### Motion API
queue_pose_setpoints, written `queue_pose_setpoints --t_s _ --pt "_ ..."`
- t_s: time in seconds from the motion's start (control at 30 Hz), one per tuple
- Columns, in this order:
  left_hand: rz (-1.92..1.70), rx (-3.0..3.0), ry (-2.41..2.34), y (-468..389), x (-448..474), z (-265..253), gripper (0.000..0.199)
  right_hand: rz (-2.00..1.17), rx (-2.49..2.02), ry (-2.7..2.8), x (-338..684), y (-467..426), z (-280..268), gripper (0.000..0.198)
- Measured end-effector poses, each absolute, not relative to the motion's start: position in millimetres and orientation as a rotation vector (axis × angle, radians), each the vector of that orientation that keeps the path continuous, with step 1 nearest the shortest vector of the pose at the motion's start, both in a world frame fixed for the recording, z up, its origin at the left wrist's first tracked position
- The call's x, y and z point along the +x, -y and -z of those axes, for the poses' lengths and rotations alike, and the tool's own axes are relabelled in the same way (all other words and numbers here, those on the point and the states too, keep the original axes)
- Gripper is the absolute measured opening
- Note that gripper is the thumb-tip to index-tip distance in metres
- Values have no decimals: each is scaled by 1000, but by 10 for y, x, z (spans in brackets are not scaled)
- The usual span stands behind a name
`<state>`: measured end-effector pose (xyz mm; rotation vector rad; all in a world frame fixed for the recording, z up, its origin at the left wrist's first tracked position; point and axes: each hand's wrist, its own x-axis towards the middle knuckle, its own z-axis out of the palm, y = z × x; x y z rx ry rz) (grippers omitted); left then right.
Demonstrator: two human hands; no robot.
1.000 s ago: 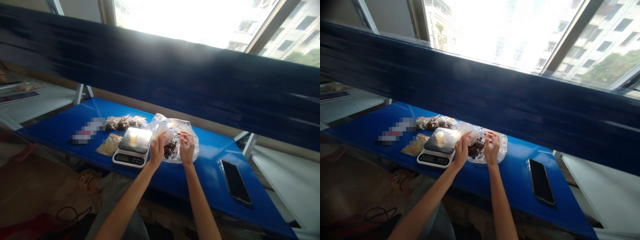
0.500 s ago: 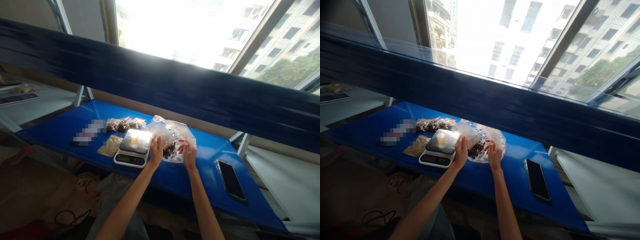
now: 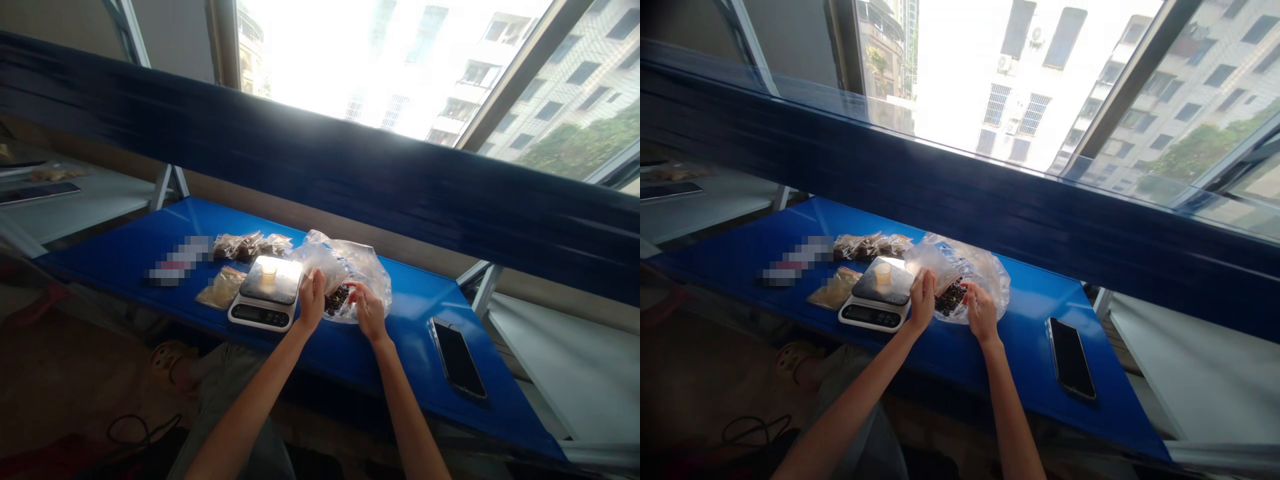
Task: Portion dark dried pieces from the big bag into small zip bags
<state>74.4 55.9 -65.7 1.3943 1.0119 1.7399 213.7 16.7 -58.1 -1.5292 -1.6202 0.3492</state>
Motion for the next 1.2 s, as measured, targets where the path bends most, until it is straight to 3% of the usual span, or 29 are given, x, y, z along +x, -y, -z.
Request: queue_pose_setpoints --t_s 0.3,0.43,0.47,0.53,0.6,0.8,0.93,1.2 --pt "-1641 1170 -970 -359 728 539 50 -342 -1393 1521 2055 -67 527 36" --pt "-1451 1055 -956 87 600 518 49 -387 -1173 1650 1912 214 294 65" --pt "-1394 1050 -948 214 538 520 49 -384 -1119 1717 1873 296 223 56" --pt "-1141 1032 -908 447 375 523 49 -412 -1017 1836 1794 445 93 11" --pt "-952 1080 -920 628 173 507 54 -531 -910 1865 1718 559 -4 7" --pt "-1431 1607 -1132 880 -325 204 36 -744 -1034 1551 1424 757 -133 5" --pt "-1568 1784 -1085 979 -337 -12 11 -862 -960 1506 1277 877 -176 7" --pt "-1606 1789 -1058 1104 -219 -133 20 -976 -871 1292 1425 1024 -134 8"
